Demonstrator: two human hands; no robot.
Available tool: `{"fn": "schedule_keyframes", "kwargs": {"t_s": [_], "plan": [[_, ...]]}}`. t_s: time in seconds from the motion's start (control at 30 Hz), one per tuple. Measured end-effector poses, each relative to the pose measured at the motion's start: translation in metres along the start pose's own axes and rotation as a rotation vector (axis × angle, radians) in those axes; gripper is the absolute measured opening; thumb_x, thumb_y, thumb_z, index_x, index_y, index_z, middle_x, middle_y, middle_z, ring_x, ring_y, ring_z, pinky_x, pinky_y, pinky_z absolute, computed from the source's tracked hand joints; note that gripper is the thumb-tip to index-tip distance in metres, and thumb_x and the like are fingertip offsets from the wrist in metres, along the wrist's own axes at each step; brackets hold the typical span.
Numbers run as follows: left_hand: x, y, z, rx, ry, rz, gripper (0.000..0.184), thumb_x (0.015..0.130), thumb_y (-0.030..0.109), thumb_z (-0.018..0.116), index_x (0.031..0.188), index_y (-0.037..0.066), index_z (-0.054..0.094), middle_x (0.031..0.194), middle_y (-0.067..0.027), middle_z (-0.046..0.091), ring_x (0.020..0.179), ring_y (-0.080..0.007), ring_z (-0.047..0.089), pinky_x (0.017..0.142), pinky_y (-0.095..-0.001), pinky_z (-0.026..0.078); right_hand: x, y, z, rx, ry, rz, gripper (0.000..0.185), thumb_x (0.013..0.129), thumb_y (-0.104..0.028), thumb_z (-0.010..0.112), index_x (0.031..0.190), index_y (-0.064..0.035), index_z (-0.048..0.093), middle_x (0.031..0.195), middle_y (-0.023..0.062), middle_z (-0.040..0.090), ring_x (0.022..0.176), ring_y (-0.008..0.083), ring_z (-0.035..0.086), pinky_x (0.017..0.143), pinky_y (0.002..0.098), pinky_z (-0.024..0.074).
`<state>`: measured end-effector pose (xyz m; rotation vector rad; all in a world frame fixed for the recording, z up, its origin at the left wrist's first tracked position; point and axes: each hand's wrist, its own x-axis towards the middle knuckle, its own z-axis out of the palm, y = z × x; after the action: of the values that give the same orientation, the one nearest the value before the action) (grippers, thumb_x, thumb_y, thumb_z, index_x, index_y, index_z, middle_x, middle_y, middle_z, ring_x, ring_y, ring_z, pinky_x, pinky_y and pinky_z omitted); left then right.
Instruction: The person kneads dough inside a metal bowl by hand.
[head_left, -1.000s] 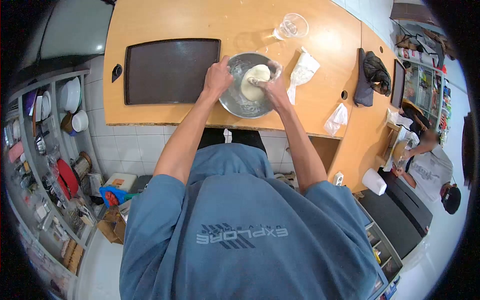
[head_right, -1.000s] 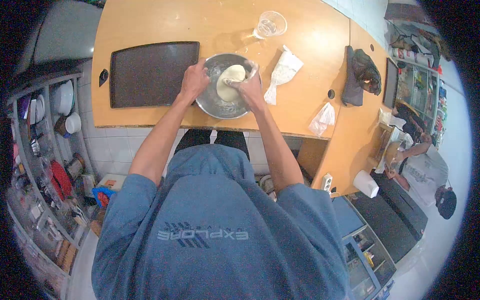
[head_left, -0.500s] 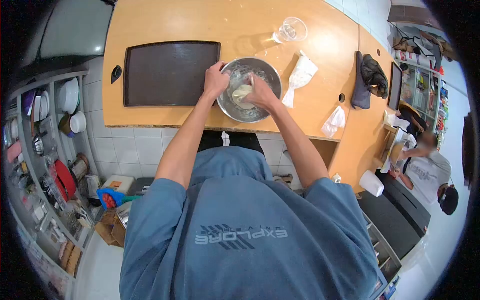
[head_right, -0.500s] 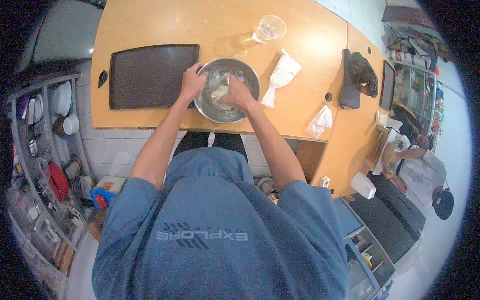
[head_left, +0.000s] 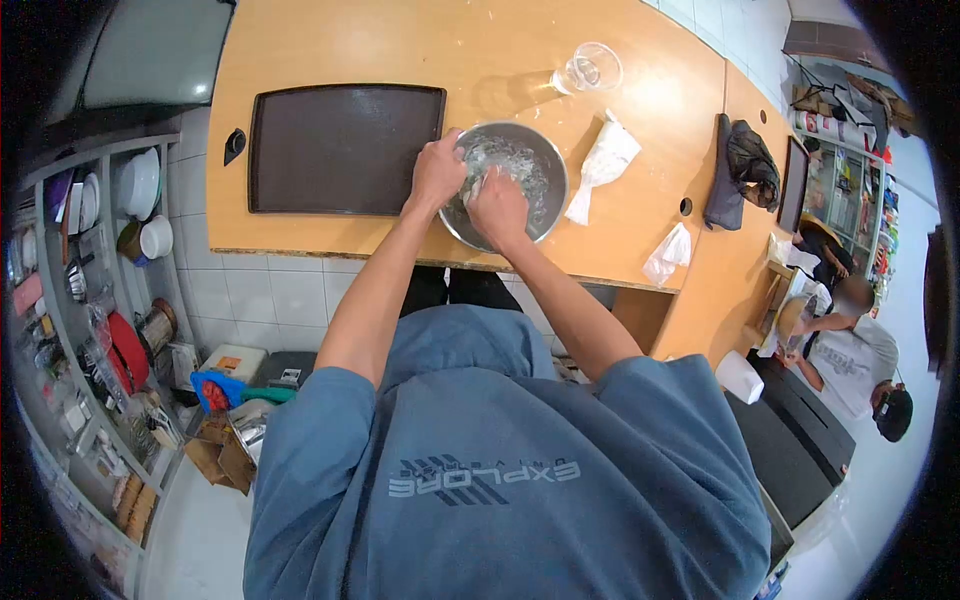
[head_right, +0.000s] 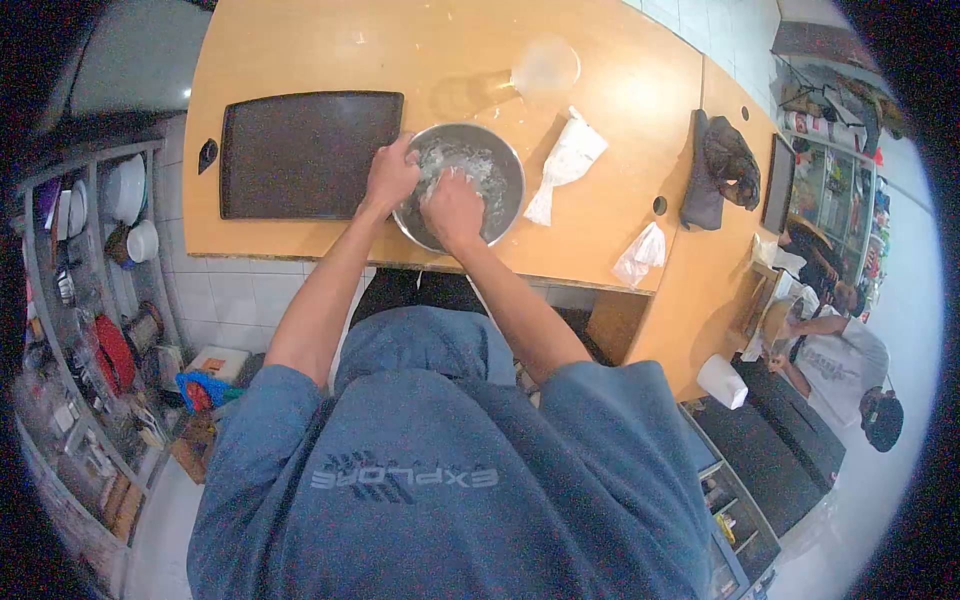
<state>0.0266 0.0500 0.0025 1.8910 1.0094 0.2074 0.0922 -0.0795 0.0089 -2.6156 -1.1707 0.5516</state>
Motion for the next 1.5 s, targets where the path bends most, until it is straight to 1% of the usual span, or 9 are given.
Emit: {"fn": "schedule_keyframes", "kwargs": {"t_s": [0.2, 0.4, 0.6, 0.8, 1.03, 1.1, 1.23, 1.43, 1.5], "plan": [[0.006, 0.002, 0.000, 0.054, -0.025, 0.020, 0.024, 0.089, 0.009, 0.060, 0.113, 0.003, 0.062, 0.093, -0.0303, 0.067, 0.096, -0.0509, 0.063, 0.080, -0.0575, 0.050, 0.012, 0.007, 0.000, -0.002, 0.003, 0.038, 0.029, 0.086, -0.027, 0.062, 0.104, -0.0041, 0.061, 0.102, 0.0193, 0.067, 0.096, 0.0400, 0.068, 0.076, 0.0547, 0.0555], [0.009, -0.003, 0.004, 0.106, -0.011, 0.117, 0.027, 0.087, 0.006, 0.060, 0.113, 0.003, 0.060, 0.084, -0.0303, 0.067, 0.086, -0.0499, 0.065, 0.074, -0.0577, 0.052, 0.040, 0.030, 0.014, -0.059, -0.059, 0.004, 0.031, 0.088, -0.030, 0.061, 0.105, -0.0042, 0.061, 0.097, 0.0200, 0.070, 0.084, 0.0402, 0.070, 0.073, 0.0527, 0.0554], [0.004, -0.003, 0.006, 0.164, 0.027, 0.136, 0.030, 0.085, 0.004, 0.060, 0.115, 0.003, 0.058, 0.081, -0.0311, 0.066, 0.083, -0.0498, 0.066, 0.073, -0.0578, 0.053, 0.040, 0.036, 0.008, 0.024, -0.064, -0.035, 0.036, 0.088, -0.028, 0.060, 0.111, 0.0000, 0.064, 0.090, 0.0255, 0.070, 0.089, 0.0416, 0.070, 0.078, 0.0540, 0.0542], [0.001, 0.004, 0.004, 0.142, -0.002, 0.106, 0.026, 0.086, 0.004, 0.063, 0.111, 0.001, 0.057, 0.084, -0.0322, 0.066, 0.087, -0.0518, 0.065, 0.073, -0.0597, 0.051, 0.049, 0.058, -0.029, 0.495, -0.321, 0.143, 0.037, 0.089, -0.026, 0.058, 0.102, 0.0070, 0.068, 0.098, 0.0342, 0.068, 0.095, 0.0499, 0.067, 0.086, 0.0540, 0.0506], [-0.001, 0.006, 0.006, 0.149, -0.018, 0.099, 0.027, 0.086, 0.005, 0.063, 0.112, 0.002, 0.057, 0.084, -0.0322, 0.066, 0.088, -0.0524, 0.064, 0.075, -0.0599, 0.051, 0.045, 0.032, -0.066, 0.124, -0.585, -0.159, 0.048, 0.078, -0.035, 0.071, 0.099, 0.0082, 0.071, 0.094, 0.0347, 0.069, 0.094, 0.0469, 0.069, 0.087, 0.0527, 0.0534], [-0.001, 0.004, 0.007, 0.150, -0.012, 0.123, 0.027, 0.087, 0.007, 0.063, 0.112, 0.001, 0.057, 0.084, -0.0322, 0.066, 0.088, -0.0521, 0.064, 0.075, -0.0597, 0.051, 0.033, 0.031, -0.049, 0.048, -0.480, -0.199, 0.045, 0.075, -0.032, 0.074, 0.094, 0.0082, 0.071, 0.091, 0.0336, 0.069, 0.092, 0.0461, 0.070, 0.086, 0.0523, 0.0544], [-0.001, 0.001, 0.011, 0.167, 0.013, 0.145, 0.026, 0.087, 0.008, 0.063, 0.112, 0.001, 0.057, 0.084, -0.0320, 0.066, 0.088, -0.0514, 0.065, 0.075, -0.0590, 0.051, 0.030, 0.037, -0.034, -0.009, -0.487, -0.314, 0.049, 0.070, -0.026, 0.077, 0.103, 0.0083, 0.069, 0.091, 0.0308, 0.071, 0.092, 0.0458, 0.070, 0.085, 0.0511, 0.0555], [0.003, -0.002, 0.009, 0.181, -0.010, 0.136, 0.027, 0.087, 0.008, 0.064, 0.112, 0.001, 0.058, 0.083, -0.0318, 0.066, 0.087, -0.0513, 0.065, 0.075, -0.0587, 0.052, 0.024, 0.040, -0.078, 0.384, -0.622, -0.105, 0.072, 0.071, -0.027, 0.074, 0.130, 0.0087, 0.054, 0.112, 0.0316, 0.068, 0.103, 0.0465, 0.067, 0.092, 0.0503, 0.0532], [0.002, -0.001, 0.008, 0.193, -0.001, 0.130, 0.030, 0.085, 0.005, 0.064, 0.114, 0.001, 0.058, 0.085, -0.0308, 0.067, 0.087, -0.0493, 0.066, 0.075, -0.0569, 0.053, 0.025, 0.047, -0.054, 0.395, -0.431, -0.096, 0.068, 0.074, -0.032, 0.072, 0.126, 0.0079, 0.056, 0.116, 0.0320, 0.066, 0.106, 0.0468, 0.065, 0.096, 0.0504, 0.0512]]}}
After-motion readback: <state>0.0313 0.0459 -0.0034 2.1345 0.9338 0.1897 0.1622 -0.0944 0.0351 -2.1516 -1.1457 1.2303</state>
